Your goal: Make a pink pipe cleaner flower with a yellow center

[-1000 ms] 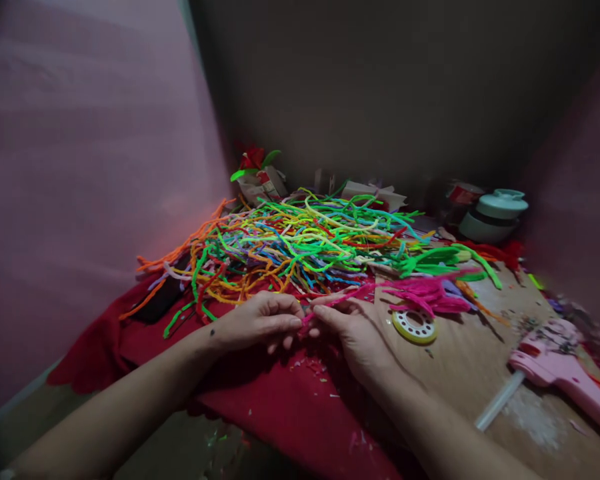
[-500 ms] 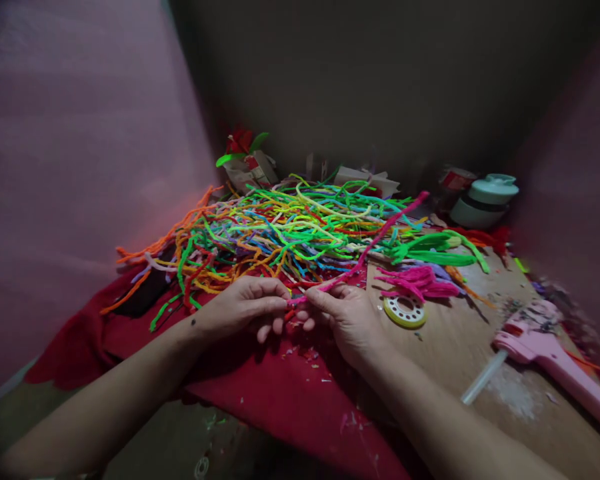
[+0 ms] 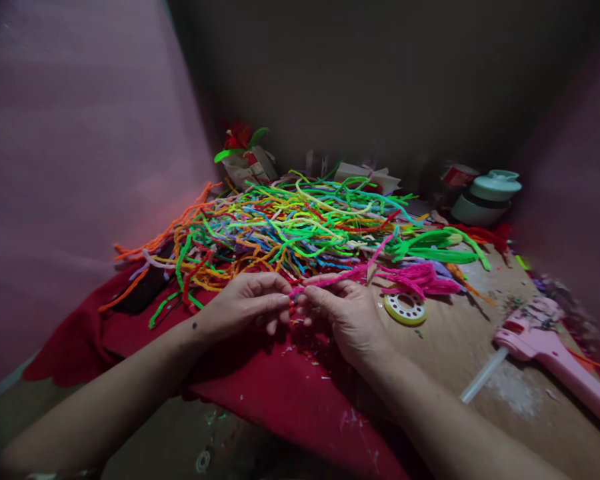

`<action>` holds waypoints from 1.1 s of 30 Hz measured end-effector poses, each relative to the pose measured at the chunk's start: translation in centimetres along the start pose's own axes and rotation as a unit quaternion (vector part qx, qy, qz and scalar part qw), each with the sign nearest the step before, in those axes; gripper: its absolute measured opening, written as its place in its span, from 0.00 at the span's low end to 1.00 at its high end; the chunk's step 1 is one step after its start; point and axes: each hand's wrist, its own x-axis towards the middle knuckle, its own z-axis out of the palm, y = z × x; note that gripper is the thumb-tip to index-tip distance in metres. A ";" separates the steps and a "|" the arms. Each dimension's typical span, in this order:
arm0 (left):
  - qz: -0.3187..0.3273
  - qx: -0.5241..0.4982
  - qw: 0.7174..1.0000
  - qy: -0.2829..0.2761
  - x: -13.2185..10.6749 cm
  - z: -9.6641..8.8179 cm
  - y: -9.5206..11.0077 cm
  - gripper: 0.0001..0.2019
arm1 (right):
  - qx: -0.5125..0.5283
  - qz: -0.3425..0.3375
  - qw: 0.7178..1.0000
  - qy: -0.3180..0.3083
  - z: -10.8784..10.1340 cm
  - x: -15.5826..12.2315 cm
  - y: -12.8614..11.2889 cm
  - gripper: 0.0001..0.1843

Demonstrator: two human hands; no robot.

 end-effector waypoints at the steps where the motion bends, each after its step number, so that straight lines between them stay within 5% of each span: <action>1: -0.004 -0.011 1.000 -0.002 0.0 0.0 0.0 0.10 | -0.002 0.000 1.000 -0.002 -0.1 0.0 0.1 0.10; 11: 0.014 0.011 0.999 -0.032 -0.1 0.5 0.3 0.07 | -0.015 -0.003 1.000 -0.015 -0.1 0.1 0.3 0.08; 20: 0.007 0.006 1.000 0.021 0.0 0.8 0.1 0.06 | -0.022 0.017 0.999 -0.032 -0.1 0.1 0.3 0.08; 33: 0.054 0.120 0.991 0.025 0.1 1.3 -0.4 0.10 | -0.070 0.040 0.996 -0.047 -0.1 0.0 0.6 0.09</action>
